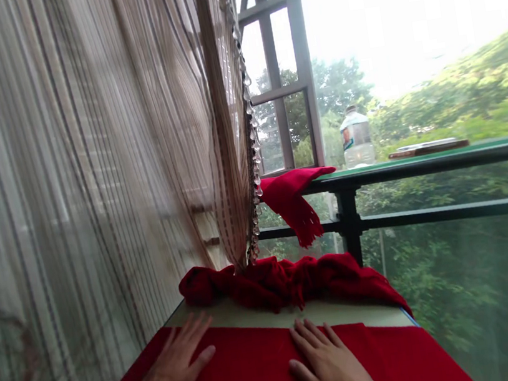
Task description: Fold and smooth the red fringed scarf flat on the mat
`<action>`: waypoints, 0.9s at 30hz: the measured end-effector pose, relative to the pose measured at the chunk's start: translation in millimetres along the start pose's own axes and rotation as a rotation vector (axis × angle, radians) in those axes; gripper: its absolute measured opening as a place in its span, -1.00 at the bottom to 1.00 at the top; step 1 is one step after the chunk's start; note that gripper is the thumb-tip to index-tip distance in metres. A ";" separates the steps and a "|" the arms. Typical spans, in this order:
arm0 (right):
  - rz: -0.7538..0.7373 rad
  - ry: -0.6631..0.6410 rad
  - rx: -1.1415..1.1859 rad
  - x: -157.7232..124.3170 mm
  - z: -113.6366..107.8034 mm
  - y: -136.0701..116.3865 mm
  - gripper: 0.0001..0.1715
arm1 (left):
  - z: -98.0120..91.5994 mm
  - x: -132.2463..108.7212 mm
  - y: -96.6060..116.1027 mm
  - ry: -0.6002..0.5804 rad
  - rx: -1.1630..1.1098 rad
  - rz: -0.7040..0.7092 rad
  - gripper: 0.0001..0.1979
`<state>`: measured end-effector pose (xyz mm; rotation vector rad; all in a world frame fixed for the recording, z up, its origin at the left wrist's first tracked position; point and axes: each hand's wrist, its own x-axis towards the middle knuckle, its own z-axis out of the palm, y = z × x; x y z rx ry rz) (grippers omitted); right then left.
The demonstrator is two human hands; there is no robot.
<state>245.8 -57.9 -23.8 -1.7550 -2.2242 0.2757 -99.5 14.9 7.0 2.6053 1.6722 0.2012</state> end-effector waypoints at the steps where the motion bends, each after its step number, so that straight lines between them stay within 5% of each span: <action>1: 0.009 -0.011 0.004 -0.5 -2.1 -1.7 -0.21 | -1.1 2.1 26.2 -0.036 -0.050 0.122 -0.24; 5: 0.024 -0.035 0.040 -0.3 -6.3 -3.1 -0.17 | -4.1 13.3 107.2 -0.178 -0.177 0.407 -0.21; 8: 0.008 -0.027 0.072 0.4 -6.8 -0.2 -0.18 | 3.9 26.2 130.9 -0.217 -0.198 0.501 -0.21; 18: -0.009 0.008 0.118 -5.6 -16.0 4.5 -0.16 | 23.3 36.8 133.5 -0.224 -0.165 0.518 -0.13; 27: -0.039 0.039 0.082 -5.1 -11.7 7.5 -0.26 | 69.3 22.7 123.0 -0.202 -0.300 0.711 0.10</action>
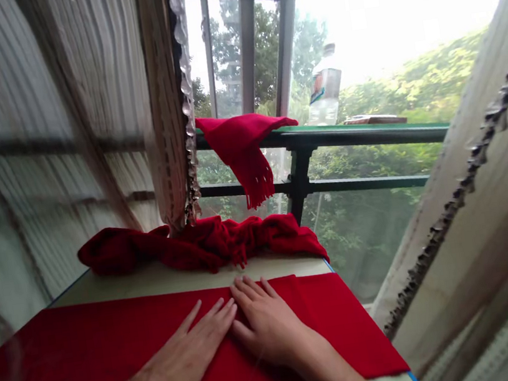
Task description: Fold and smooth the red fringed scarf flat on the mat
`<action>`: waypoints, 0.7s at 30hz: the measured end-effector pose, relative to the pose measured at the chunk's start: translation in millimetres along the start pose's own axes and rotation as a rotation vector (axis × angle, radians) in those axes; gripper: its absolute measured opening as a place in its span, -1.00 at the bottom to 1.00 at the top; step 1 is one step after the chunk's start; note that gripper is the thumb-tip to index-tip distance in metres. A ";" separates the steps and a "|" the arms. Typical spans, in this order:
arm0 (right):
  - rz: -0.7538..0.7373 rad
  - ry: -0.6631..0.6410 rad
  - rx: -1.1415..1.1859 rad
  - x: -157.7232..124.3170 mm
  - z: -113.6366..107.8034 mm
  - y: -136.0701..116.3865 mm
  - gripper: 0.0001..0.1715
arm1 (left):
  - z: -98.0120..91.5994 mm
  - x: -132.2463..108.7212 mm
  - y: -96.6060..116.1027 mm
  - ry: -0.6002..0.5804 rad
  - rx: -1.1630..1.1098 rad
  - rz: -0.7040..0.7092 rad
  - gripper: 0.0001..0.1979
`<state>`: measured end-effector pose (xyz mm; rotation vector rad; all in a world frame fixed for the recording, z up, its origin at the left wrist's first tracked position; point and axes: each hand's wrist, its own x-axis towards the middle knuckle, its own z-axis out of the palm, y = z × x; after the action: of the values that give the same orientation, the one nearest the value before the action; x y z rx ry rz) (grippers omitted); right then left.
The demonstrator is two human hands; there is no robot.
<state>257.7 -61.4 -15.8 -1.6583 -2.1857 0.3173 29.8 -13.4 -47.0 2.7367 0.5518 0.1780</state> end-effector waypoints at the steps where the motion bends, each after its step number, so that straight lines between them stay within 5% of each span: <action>1: 0.002 -0.011 -0.007 -0.1 -0.4 0.1 -0.26 | -0.9 -0.3 0.2 0.002 -0.009 -0.002 0.08; 7: 0.010 -0.044 0.010 -0.9 -1.0 3.4 -0.20 | -23.9 6.3 7.5 0.071 -0.034 -0.078 -0.19; 11: 0.000 0.054 0.054 0.7 0.1 8.3 -0.37 | -32.4 10.9 14.8 0.049 -0.021 -0.154 -0.19; 21: 0.019 0.152 0.055 3.1 5.5 24.0 -0.34 | -24.0 8.7 20.4 0.019 -0.097 -0.085 -0.20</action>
<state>275.7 -51.5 -29.9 -1.6188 -2.0335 0.2456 40.5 -20.3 -16.8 2.6148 0.6456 0.2044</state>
